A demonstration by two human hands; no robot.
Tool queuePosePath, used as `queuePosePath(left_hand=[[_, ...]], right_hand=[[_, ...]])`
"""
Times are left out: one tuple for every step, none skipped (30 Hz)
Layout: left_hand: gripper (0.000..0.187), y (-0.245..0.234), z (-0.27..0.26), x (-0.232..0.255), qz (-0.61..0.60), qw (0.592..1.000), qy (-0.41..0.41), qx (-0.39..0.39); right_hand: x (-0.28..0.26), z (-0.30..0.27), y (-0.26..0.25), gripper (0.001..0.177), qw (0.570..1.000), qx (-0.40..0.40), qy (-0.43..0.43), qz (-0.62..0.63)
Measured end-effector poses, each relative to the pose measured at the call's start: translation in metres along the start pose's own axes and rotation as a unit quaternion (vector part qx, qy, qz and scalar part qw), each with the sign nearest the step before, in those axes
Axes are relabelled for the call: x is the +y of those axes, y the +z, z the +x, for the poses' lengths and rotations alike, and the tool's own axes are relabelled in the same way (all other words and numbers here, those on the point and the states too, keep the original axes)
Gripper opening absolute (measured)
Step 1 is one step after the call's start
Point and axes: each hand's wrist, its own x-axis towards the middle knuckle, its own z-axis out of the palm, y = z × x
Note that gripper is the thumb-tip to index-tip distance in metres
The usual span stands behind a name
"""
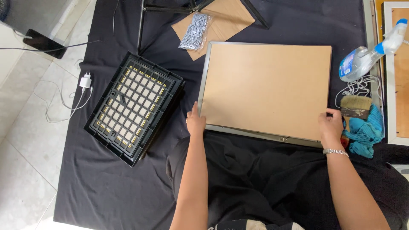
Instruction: Cleaning glass, inserting a mat and backing, and assembling a picture frame.
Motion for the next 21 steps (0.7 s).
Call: queuePosePath(left_hand=[[0.083, 0.000, -0.003, 0.007, 0.001, 1.000, 0.001, 0.000], [0.082, 0.000, -0.006, 0.014, 0.072, 0.997, 0.000, -0.028], [0.083, 0.000, -0.009, 0.022, 0.142, 0.988, -0.001, -0.056], [0.083, -0.003, -0.009, 0.026, 0.142, 0.988, 0.000, -0.056], [0.081, -0.006, -0.010, 0.030, 0.167, 0.982, -0.007, -0.090], [0.079, -0.008, -0.012, 0.034, 0.192, 0.974, -0.013, -0.123], [0.079, -0.007, -0.013, 0.032, 0.191, 0.974, -0.014, -0.123], [0.078, -0.006, -0.015, 0.030, 0.173, 0.978, -0.009, -0.115], [0.076, -0.005, -0.016, 0.029, 0.156, 0.982, -0.004, -0.106], [0.076, -0.007, -0.018, 0.029, 0.156, 0.982, -0.004, -0.105], [0.073, -0.008, -0.021, 0.030, 0.156, 0.983, 0.001, -0.096], [0.069, -0.008, -0.024, 0.030, 0.156, 0.984, 0.005, -0.088], [0.069, -0.008, -0.023, 0.030, 0.155, 0.984, 0.006, -0.088], [0.066, -0.009, -0.022, 0.029, 0.137, 0.987, 0.002, -0.089], [0.063, -0.010, -0.022, 0.027, 0.119, 0.989, -0.003, -0.089], [0.063, -0.008, -0.022, 0.025, 0.120, 0.989, -0.005, -0.090], [0.061, -0.007, -0.020, 0.024, 0.130, 0.988, 0.006, -0.085], [0.059, -0.006, -0.019, 0.023, 0.139, 0.987, 0.017, -0.079], [0.059, -0.002, -0.017, 0.020, 0.139, 0.987, 0.017, -0.079], [0.058, 0.001, -0.015, 0.017, 0.148, 0.986, 0.027, -0.067], [0.057, 0.006, -0.015, 0.013, 0.158, 0.985, 0.038, -0.057]], right_hand=[[-0.002, -0.001, 0.000, 0.024, 1.000, 0.000, 0.001, 0.000], [-0.003, -0.003, 0.000, 0.027, 1.000, -0.001, 0.008, -0.021], [-0.005, -0.004, 0.000, 0.031, 0.999, -0.003, 0.015, -0.043], [0.001, 0.000, 0.002, 0.031, 0.999, -0.002, 0.016, -0.043], [0.007, 0.003, 0.003, 0.031, 0.999, 0.000, 0.007, -0.034], [0.014, 0.006, 0.005, 0.032, 1.000, 0.003, -0.002, -0.026], [0.009, 0.002, 0.004, 0.032, 1.000, 0.003, -0.002, -0.027], [0.004, -0.001, 0.003, 0.033, 1.000, -0.003, -0.021, 0.009], [-0.002, -0.004, 0.003, 0.035, 0.998, -0.010, -0.041, 0.047], [-0.004, -0.006, 0.003, 0.035, 0.998, -0.010, -0.042, 0.047], [-0.005, -0.010, 0.002, 0.035, 0.996, -0.007, -0.040, 0.080], [-0.006, -0.013, 0.001, 0.036, 0.993, -0.003, -0.038, 0.112], [-0.006, -0.012, 0.001, 0.036, 0.993, -0.003, -0.039, 0.112], [-0.006, -0.011, 0.001, 0.036, 0.994, 0.006, -0.047, 0.100], [-0.005, -0.012, 0.002, 0.037, 0.995, 0.012, -0.054, 0.089], [0.000, -0.011, 0.002, 0.037, 0.995, 0.010, -0.053, 0.088], [0.004, -0.009, 0.002, 0.037, 0.995, 0.004, -0.064, 0.072], [0.008, -0.007, 0.003, 0.038, 0.996, -0.001, -0.075, 0.056], [0.008, -0.007, 0.002, 0.038, 0.996, -0.001, -0.076, 0.056], [0.007, -0.006, 0.000, 0.038, 0.997, -0.004, -0.071, 0.016], [0.008, -0.006, -0.002, 0.039, 0.998, -0.007, -0.065, -0.026]])
